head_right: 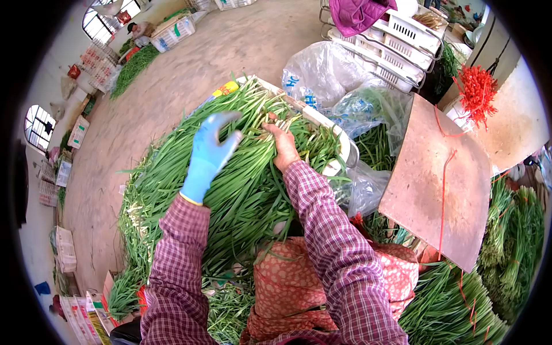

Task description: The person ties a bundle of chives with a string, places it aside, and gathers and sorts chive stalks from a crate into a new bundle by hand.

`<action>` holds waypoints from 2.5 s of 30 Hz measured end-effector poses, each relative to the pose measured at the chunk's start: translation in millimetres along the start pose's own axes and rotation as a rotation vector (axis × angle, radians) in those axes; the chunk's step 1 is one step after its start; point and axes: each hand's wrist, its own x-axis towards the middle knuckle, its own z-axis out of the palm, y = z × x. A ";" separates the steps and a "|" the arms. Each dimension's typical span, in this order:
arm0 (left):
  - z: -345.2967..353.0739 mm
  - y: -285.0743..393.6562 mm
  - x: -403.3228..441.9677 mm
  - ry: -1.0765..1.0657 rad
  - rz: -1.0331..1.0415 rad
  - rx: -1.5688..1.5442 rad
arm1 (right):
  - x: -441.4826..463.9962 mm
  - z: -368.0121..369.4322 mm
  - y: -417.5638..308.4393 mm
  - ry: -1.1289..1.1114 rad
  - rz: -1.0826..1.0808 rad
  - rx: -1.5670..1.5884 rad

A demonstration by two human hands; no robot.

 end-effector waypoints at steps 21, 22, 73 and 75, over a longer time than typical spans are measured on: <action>47.5 8.6 -13.4 -0.143 -0.036 -0.326 | -80.8 27.7 -28.1 -0.001 -0.332 -0.202; 43.4 10.1 -15.4 -0.135 -0.036 -0.322 | -84.7 32.2 -32.1 -0.050 -0.347 -0.288; -67.5 121.5 -347.8 -0.361 -0.304 -2.131 | -263.5 158.5 2.8 -0.748 0.107 -0.291; -74.8 114.3 -347.8 -0.193 -0.383 -1.938 | -271.8 141.4 6.0 -0.788 0.185 -0.409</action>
